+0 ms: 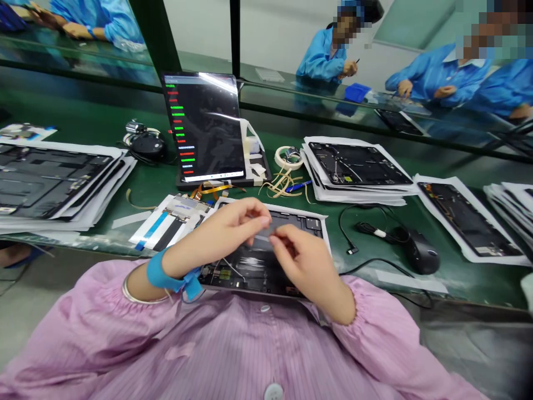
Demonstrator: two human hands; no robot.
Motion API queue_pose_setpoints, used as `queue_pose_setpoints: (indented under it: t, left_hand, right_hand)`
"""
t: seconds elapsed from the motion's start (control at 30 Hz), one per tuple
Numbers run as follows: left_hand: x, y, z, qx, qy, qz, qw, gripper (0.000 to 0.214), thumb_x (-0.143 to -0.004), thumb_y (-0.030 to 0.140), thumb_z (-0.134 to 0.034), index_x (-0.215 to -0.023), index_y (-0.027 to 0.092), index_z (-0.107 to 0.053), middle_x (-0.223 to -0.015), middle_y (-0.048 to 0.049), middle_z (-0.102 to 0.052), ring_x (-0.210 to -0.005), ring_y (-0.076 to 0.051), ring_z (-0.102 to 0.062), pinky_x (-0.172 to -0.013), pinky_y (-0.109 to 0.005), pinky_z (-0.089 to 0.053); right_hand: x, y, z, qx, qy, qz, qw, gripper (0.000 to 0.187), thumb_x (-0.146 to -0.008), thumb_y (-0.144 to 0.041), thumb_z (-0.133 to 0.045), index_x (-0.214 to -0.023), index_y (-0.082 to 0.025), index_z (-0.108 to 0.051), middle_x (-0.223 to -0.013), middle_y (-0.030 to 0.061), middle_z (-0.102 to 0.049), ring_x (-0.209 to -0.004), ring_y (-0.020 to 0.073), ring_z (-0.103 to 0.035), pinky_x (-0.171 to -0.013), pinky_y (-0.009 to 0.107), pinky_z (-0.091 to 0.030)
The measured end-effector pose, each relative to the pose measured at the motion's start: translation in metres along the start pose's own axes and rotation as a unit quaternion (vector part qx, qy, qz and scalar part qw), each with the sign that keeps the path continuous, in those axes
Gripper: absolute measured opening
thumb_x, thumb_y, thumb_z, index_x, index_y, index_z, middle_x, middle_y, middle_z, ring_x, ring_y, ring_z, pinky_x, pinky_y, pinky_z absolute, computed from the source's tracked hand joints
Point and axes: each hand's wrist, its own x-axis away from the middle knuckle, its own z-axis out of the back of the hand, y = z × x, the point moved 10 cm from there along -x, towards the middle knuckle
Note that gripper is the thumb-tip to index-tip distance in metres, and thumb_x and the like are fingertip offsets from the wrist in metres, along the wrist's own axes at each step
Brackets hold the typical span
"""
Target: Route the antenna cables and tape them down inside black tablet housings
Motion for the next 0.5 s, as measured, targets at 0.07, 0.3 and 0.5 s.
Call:
queue_pose_setpoints:
  t: [0.07,0.3,0.5]
  left_hand:
    - [-0.007,0.003,-0.019,0.118,-0.022,0.016,0.993,0.019,-0.085,0.022,-0.044,-0.102,0.017,-0.052,-0.091,-0.0021,-0.062,-0.059,-0.008,-0.056,-0.045,-0.018,-0.040]
    - [-0.021,0.012,-0.102,0.220,-0.184,-0.005,0.958,0.017,-0.086,0.030,-0.053,-0.094,0.015,-0.054,-0.072,0.0012,-0.058,-0.060,-0.009,-0.057,-0.050,-0.019,-0.047]
    - [-0.023,0.021,-0.084,-0.001,-0.080,-0.074,0.994,0.013,-0.086,0.027,-0.053,-0.085,0.019,-0.062,-0.075,0.0010,-0.063,-0.064,-0.010,-0.057,-0.056,-0.021,-0.047]
  right_hand:
    - [0.010,0.019,0.020,-0.200,0.036,-0.055,0.978,0.017,-0.091,-0.032,-0.048,-0.087,-0.019,-0.057,-0.068,0.0007,-0.064,-0.057,0.0123,-0.059,-0.051,0.023,-0.044]
    - [0.046,0.070,0.048,-0.395,0.027,-0.174,0.902,0.020,-0.084,-0.033,-0.061,-0.092,-0.015,-0.066,-0.072,0.0041,-0.070,-0.056,0.0119,-0.064,-0.044,0.019,-0.049]
    - [0.065,0.085,0.036,-0.395,-0.069,-0.213,0.891,0.019,-0.082,-0.033,-0.064,-0.087,-0.015,-0.065,-0.074,0.0054,-0.071,-0.061,0.0113,-0.065,-0.044,0.016,-0.046]
